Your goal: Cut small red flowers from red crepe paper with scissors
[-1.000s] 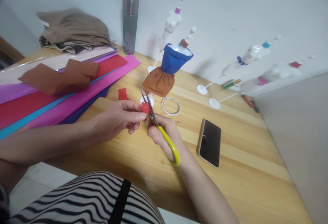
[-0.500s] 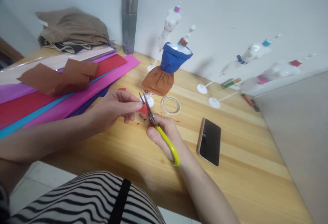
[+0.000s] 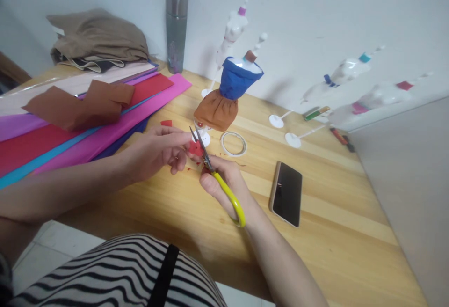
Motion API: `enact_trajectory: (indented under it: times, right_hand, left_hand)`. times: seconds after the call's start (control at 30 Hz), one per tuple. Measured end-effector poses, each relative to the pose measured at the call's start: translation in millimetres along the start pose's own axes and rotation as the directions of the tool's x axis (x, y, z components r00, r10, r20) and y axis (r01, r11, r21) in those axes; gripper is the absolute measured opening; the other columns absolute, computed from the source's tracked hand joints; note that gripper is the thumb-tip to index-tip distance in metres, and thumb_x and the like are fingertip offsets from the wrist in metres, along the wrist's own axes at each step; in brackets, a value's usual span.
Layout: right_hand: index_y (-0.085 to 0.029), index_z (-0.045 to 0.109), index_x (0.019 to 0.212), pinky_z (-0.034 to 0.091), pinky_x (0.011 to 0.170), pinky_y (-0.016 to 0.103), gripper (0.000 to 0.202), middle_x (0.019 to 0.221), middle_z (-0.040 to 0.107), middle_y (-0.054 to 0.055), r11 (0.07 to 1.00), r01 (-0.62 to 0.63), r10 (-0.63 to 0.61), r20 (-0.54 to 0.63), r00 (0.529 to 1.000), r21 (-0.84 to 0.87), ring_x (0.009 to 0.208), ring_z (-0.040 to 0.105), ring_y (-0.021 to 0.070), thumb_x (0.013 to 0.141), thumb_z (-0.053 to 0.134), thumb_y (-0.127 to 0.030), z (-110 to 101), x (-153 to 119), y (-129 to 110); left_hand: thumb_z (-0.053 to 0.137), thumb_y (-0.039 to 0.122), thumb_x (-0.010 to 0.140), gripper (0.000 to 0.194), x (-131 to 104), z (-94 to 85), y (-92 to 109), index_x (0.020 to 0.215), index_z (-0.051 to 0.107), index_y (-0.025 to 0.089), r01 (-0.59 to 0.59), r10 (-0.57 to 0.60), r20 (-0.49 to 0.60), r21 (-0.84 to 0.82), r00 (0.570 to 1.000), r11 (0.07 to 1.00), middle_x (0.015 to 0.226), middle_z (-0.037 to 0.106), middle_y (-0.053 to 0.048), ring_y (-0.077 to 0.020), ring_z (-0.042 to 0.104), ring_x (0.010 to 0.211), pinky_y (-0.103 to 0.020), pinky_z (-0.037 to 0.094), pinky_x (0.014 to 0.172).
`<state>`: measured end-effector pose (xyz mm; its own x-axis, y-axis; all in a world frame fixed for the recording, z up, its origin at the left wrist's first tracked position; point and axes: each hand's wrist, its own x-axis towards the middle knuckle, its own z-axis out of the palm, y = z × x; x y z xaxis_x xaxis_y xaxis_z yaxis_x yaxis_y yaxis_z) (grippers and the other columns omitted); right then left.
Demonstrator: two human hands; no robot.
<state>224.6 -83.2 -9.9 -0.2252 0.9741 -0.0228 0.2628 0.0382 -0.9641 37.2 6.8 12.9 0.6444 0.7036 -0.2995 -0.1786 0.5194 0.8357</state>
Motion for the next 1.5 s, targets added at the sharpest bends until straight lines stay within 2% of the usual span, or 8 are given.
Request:
enact_trajectory:
  times: [0.3,0.6,1.0,1.23,1.5]
  right_hand:
    - [-0.021,0.071,0.117,0.028,0.048,0.028,0.056,0.071,0.05,0.0,1.0,0.004,-0.004,0.0,1.0,0.026,0.056,0.037,0.0127,0.091,0.057,-0.068,-0.1,-0.6,1.2]
    - [-0.02,0.072,0.116,0.031,0.051,0.028,0.056,0.071,0.051,0.0,1.0,0.018,-0.018,-0.004,1.0,0.019,0.057,0.04,0.0132,0.091,0.057,-0.068,0.4,-0.4,3.7]
    - [-0.018,0.069,0.111,0.032,0.05,0.028,0.057,0.072,0.051,0.0,0.998,0.002,-0.003,0.015,1.0,0.066,0.053,0.041,0.0113,0.092,0.053,-0.069,3.5,0.4,3.9]
    - [-0.017,0.067,0.114,0.032,0.05,0.029,0.062,0.072,0.052,-0.001,0.999,0.012,-0.013,0.022,1.0,0.046,0.053,0.041,0.0115,0.092,0.05,-0.072,3.6,0.3,2.5]
    - [-0.017,0.067,0.116,0.031,0.051,0.029,0.062,0.073,0.052,0.0,0.997,-0.011,0.008,0.041,0.999,0.077,0.054,0.038,0.0114,0.092,0.051,-0.071,5.5,0.8,3.8]
  left_hand:
    - [0.069,0.02,0.083,0.023,-0.6,1.5,-2.2,0.062,0.065,0.011,-0.033,0.03,0.047,0.061,0.998,0.998,0.047,0.059,0.0,-0.0063,0.052,0.041,-0.015,0.038,0.039]
    - [0.069,0.016,0.079,0.025,-0.9,2.3,-2.7,0.056,0.063,0.012,-0.071,0.069,0.043,0.023,0.997,0.997,0.044,0.058,0.0,-0.0059,0.051,0.039,-0.014,0.039,0.04]
    - [0.073,0.02,0.076,0.016,-2.1,3.2,-10.2,0.063,0.068,0.012,-0.094,0.093,0.019,0.035,0.995,0.995,0.047,0.061,0.001,-0.0063,0.054,0.042,-0.015,0.042,0.042]
    - [0.075,0.022,0.075,0.016,-1.9,3.5,-12.4,0.065,0.068,0.012,-0.084,0.084,0.015,0.038,0.996,0.996,0.048,0.061,0.001,-0.0061,0.054,0.043,-0.015,0.041,0.043]
    - [0.072,0.017,0.076,0.016,-5.8,6.8,-8.6,0.063,0.066,0.011,-0.102,0.103,-0.015,0.091,0.995,0.991,0.045,0.059,0.001,-0.0062,0.053,0.042,-0.015,0.042,0.042]
